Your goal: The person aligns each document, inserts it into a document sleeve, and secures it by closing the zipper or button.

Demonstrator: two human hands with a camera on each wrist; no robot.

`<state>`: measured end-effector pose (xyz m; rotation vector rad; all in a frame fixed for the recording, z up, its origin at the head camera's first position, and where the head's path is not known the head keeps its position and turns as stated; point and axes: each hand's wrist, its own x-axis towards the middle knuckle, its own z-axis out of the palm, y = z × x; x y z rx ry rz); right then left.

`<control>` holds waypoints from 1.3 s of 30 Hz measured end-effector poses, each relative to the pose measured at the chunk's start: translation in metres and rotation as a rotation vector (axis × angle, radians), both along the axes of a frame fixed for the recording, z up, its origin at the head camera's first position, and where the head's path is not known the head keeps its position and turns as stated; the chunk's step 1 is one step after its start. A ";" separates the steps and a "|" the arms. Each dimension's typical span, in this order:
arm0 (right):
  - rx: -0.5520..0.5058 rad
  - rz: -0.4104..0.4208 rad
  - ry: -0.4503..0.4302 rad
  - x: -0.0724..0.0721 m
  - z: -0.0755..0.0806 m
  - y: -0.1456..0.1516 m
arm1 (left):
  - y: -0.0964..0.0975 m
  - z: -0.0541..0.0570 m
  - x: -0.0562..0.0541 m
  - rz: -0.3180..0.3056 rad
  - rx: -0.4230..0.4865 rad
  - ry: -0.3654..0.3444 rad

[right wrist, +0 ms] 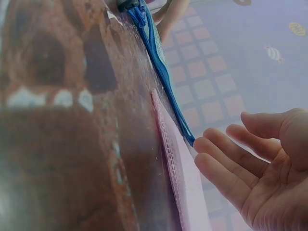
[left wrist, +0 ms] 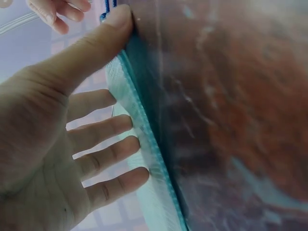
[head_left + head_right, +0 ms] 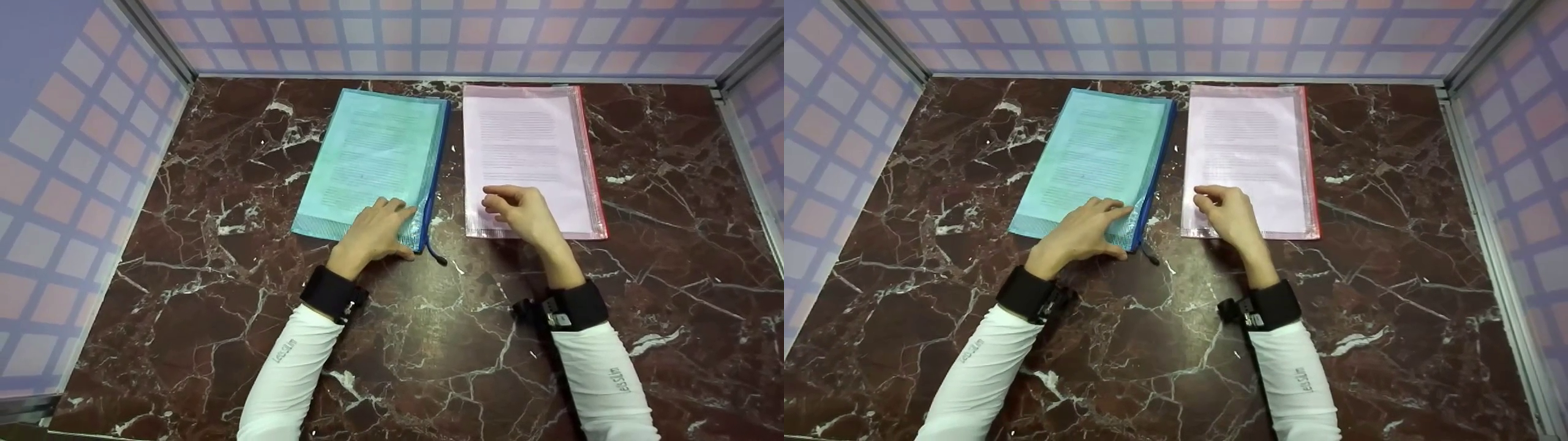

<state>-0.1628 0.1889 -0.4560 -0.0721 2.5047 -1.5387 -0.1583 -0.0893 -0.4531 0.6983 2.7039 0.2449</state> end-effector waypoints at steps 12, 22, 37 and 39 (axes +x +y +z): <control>-0.010 0.020 -0.019 0.001 0.002 -0.001 | -0.004 0.003 0.006 0.003 0.138 -0.033; -0.030 0.027 0.022 0.002 0.003 -0.006 | -0.004 0.004 0.005 0.057 0.283 0.122; 0.017 0.147 0.098 0.007 -0.001 -0.022 | -0.003 0.016 -0.001 0.141 0.448 0.269; 0.015 0.149 0.114 0.008 -0.002 -0.025 | -0.003 0.019 -0.001 0.144 0.459 0.279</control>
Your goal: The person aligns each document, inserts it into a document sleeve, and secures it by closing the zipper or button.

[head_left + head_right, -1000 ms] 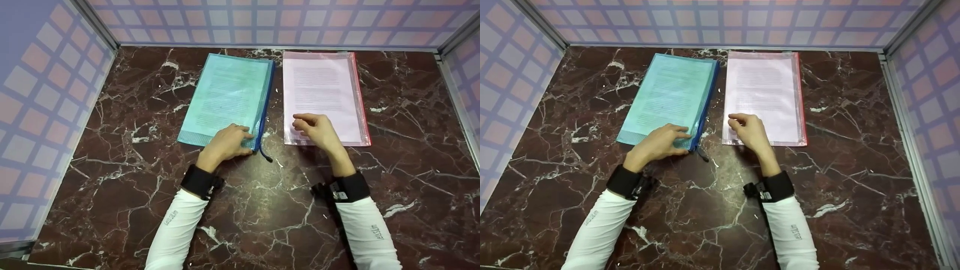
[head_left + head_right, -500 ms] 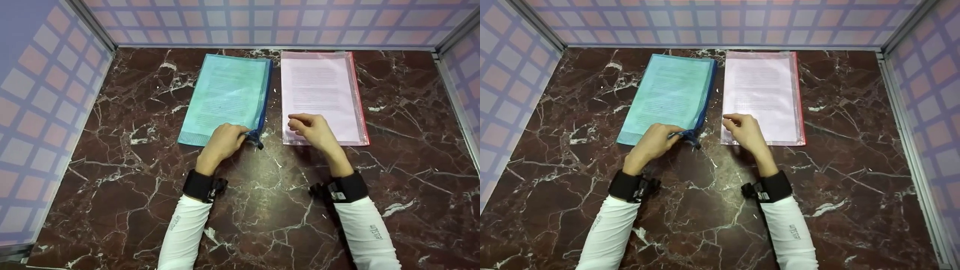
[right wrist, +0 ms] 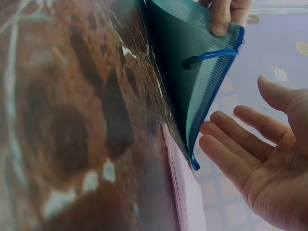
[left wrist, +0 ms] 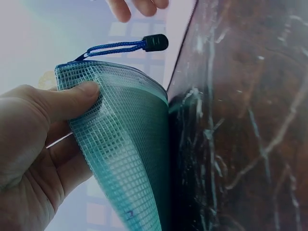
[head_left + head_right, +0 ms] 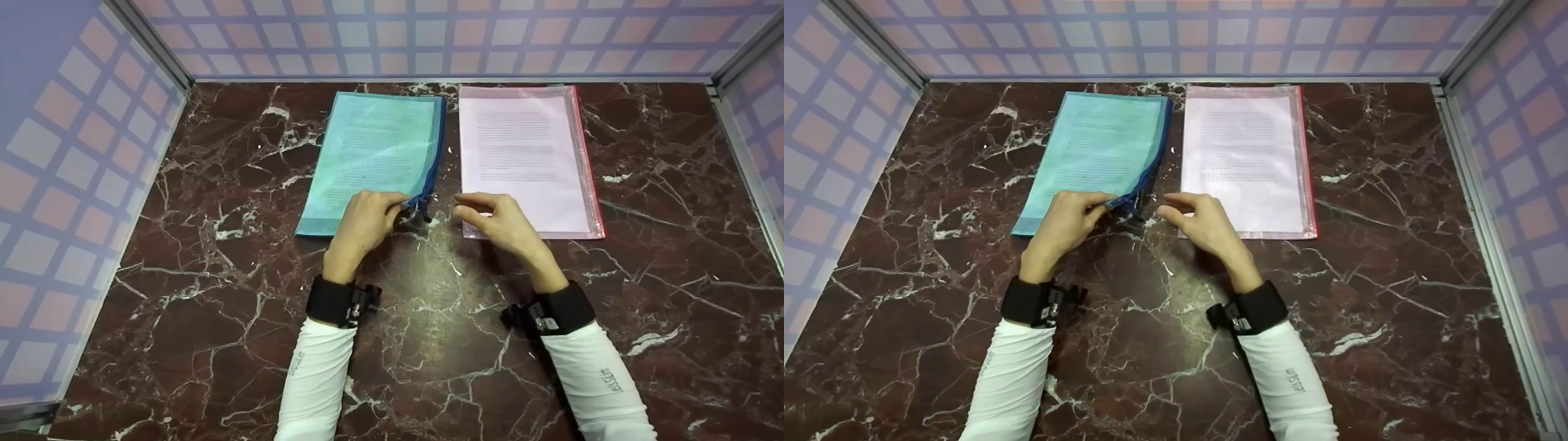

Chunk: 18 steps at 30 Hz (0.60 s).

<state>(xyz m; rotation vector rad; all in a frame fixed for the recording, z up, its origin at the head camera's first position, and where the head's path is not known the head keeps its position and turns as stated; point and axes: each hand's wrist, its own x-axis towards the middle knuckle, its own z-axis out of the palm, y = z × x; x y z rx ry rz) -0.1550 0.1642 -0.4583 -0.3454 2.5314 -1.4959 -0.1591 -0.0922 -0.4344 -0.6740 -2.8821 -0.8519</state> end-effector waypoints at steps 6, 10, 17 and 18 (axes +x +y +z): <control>-0.058 0.004 0.004 0.003 -0.002 -0.013 | 0.002 0.006 0.002 -0.012 0.028 0.041; -0.065 0.013 0.049 0.006 -0.004 -0.024 | 0.004 0.008 0.003 -0.042 0.028 0.058; -0.047 0.017 0.063 0.009 -0.004 -0.040 | 0.007 0.011 0.007 -0.064 0.029 0.076; -0.048 0.015 0.063 0.009 -0.004 -0.041 | 0.008 0.011 0.008 -0.069 0.031 0.079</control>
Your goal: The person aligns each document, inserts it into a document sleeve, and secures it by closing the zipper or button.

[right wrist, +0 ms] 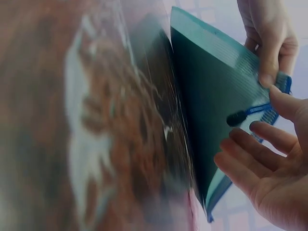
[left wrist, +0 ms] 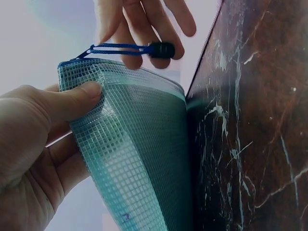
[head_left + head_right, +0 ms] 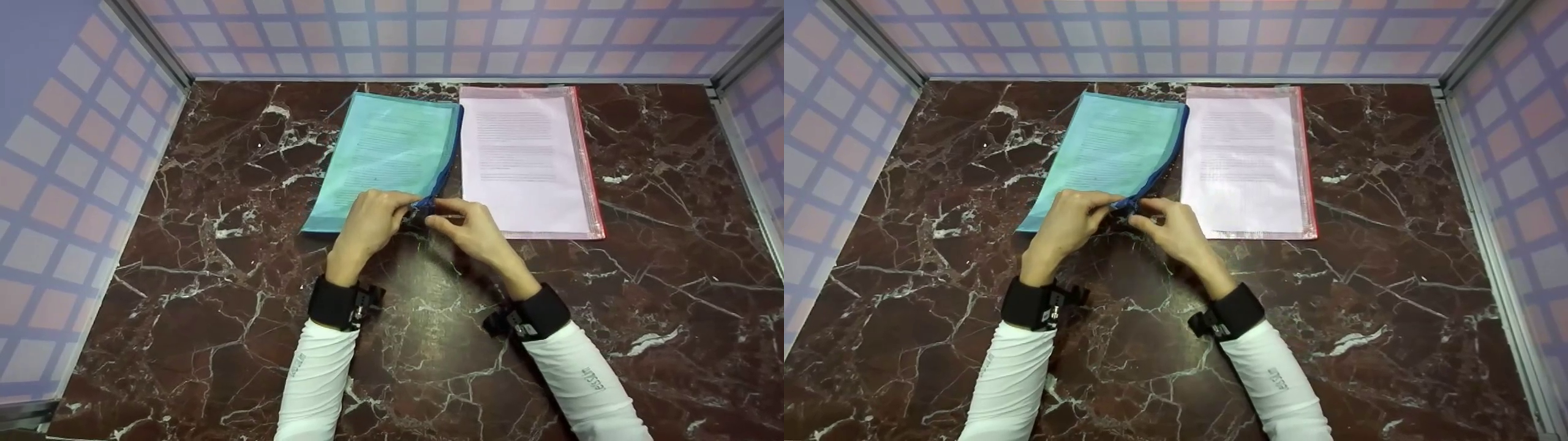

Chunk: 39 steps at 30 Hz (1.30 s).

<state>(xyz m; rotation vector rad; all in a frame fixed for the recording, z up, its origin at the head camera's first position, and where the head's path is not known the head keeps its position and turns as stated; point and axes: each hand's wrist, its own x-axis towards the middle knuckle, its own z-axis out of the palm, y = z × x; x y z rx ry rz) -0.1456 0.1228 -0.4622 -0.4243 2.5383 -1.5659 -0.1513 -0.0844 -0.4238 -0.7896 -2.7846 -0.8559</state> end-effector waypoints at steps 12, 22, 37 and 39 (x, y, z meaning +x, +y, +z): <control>-0.091 -0.025 0.004 -0.002 -0.002 -0.006 | 0.004 -0.001 0.000 -0.027 -0.003 0.012; -0.155 -0.034 0.009 -0.008 0.001 0.011 | 0.005 -0.003 0.000 -0.039 -0.023 0.037; -0.128 -0.105 0.069 -0.016 0.005 0.042 | 0.008 0.002 0.004 -0.115 -0.004 0.054; -0.079 -0.117 0.088 -0.016 0.005 0.044 | 0.008 0.002 0.005 -0.115 0.000 0.055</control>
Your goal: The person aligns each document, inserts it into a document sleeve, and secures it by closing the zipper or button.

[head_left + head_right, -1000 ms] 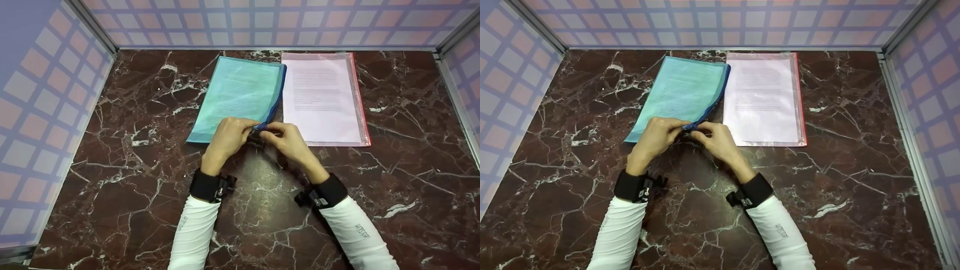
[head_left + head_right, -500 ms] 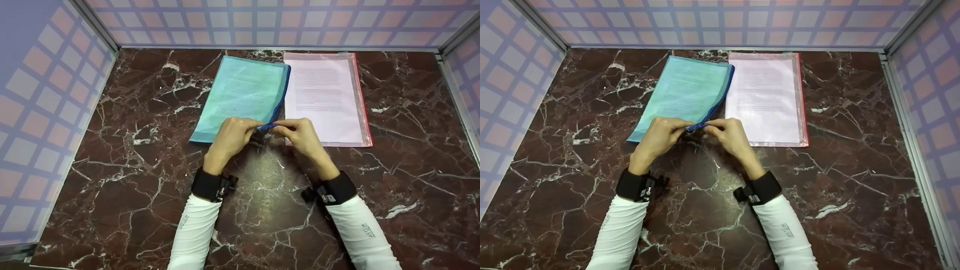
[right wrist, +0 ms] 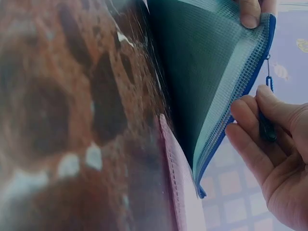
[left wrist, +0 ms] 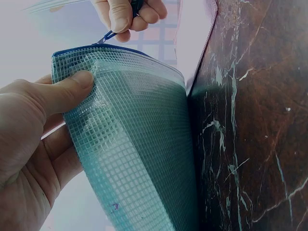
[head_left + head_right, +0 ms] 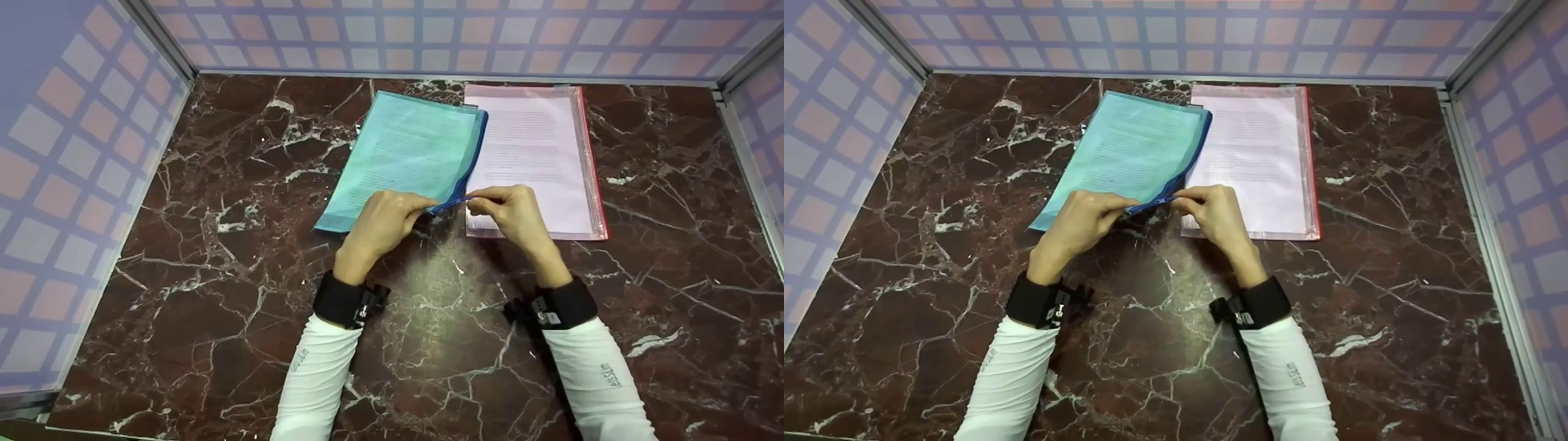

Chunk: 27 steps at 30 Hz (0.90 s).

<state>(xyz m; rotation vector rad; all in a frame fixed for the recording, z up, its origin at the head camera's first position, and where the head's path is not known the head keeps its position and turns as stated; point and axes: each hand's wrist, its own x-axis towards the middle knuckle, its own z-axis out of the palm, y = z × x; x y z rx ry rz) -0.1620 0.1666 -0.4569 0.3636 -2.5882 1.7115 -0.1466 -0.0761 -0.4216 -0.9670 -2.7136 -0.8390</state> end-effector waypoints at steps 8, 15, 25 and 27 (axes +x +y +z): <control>0.102 -0.057 0.027 -0.003 0.001 0.010 | 0.001 0.001 0.001 -0.003 0.026 0.001; 0.142 -0.107 0.041 -0.008 -0.003 0.022 | -0.006 -0.002 -0.002 0.024 0.071 0.006; 0.125 -0.172 0.020 -0.014 -0.006 0.038 | -0.020 -0.008 -0.011 0.054 0.162 0.026; 0.123 -0.186 0.017 -0.015 -0.007 0.041 | -0.021 -0.010 -0.012 0.063 0.179 0.035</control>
